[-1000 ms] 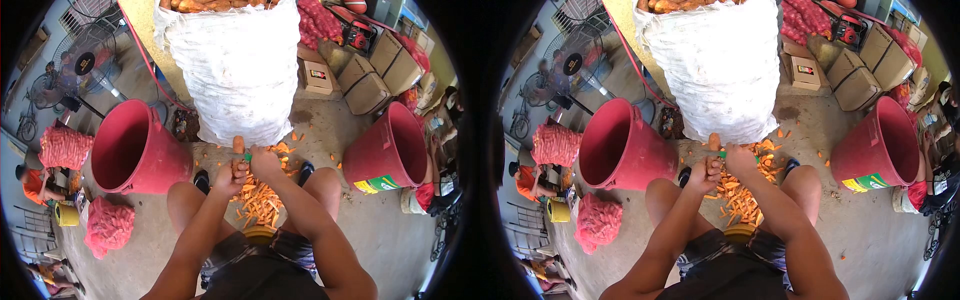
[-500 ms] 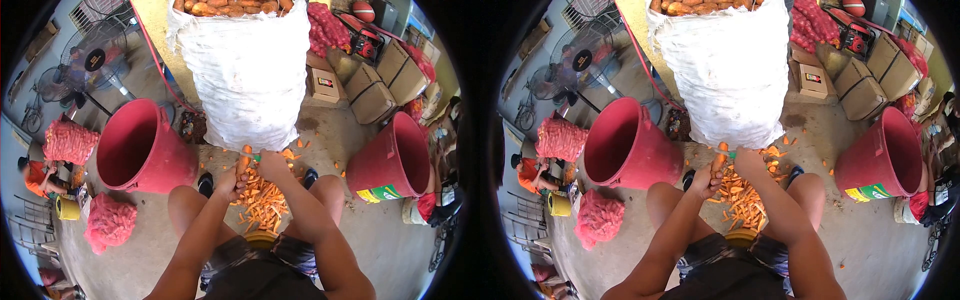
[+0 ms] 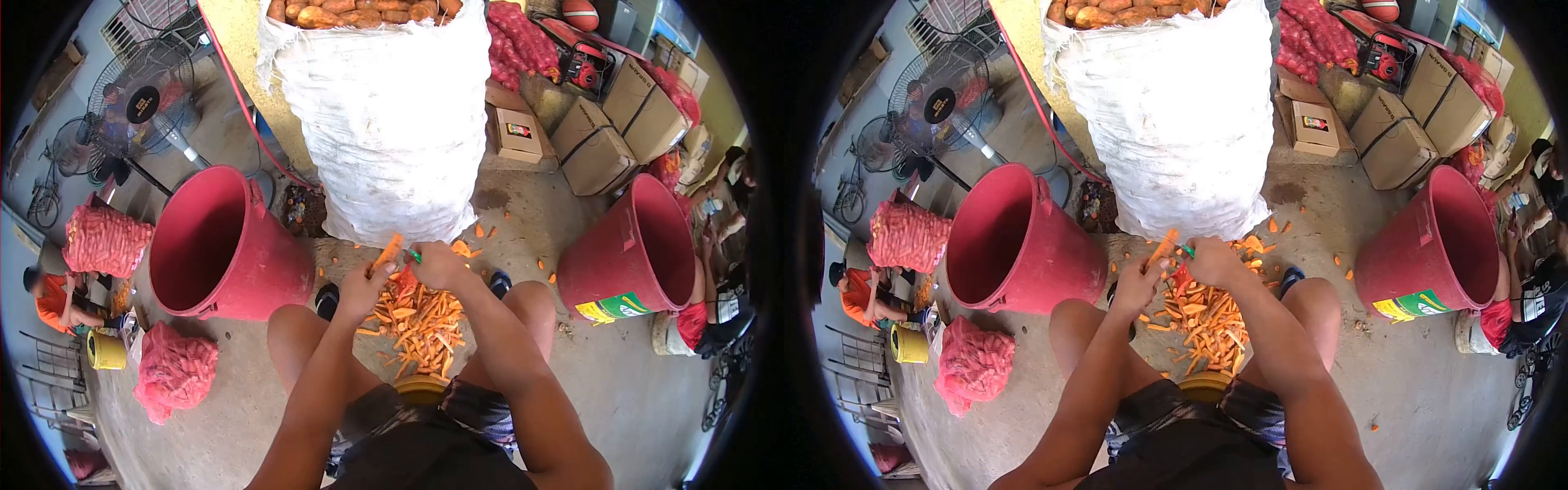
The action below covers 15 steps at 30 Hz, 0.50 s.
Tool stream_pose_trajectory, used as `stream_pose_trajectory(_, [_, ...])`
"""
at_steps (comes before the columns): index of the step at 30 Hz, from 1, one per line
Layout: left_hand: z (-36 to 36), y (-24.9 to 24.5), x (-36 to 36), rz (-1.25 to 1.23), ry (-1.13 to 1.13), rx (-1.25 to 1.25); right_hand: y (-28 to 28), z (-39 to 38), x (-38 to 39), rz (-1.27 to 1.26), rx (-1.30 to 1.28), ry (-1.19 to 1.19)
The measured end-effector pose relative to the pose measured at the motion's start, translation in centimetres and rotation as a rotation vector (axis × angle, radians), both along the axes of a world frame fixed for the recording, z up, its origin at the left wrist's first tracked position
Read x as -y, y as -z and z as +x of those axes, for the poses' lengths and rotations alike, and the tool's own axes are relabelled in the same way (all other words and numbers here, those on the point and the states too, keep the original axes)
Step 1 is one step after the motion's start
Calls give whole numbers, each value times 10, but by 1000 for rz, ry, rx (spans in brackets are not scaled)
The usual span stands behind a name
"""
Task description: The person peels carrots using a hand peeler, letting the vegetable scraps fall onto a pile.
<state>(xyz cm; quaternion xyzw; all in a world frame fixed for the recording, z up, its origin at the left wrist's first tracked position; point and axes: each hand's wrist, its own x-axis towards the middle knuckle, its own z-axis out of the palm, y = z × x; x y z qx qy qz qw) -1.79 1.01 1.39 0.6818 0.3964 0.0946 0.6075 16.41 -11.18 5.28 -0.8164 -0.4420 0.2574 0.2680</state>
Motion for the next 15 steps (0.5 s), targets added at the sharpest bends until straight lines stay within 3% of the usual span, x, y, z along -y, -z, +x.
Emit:
stream_pose_trajectory(2, [-3,-8,4,323,116,-58,34,11,-3,-207,-16,-132])
stream_pose_trajectory(3, [-3,-17,3,332,123,-54,52,18,-1,-199,-13,-123])
stream_pose_trajectory(5, [-8,-36,1,-19,181,95,81,24,2,-412,208,-341])
stream_pose_trajectory(8, [-14,-42,-3,91,139,201,58,19,2,-520,69,-287])
stream_pose_trajectory(9, [-14,-41,-6,89,131,202,50,22,5,-523,72,-295])
stream_pose_trajectory(11, [-16,-38,-16,124,162,236,38,30,20,-215,-90,-263])
stream_pose_trajectory(15, [-21,-47,-33,-7,80,250,-12,42,39,-88,-91,-151])
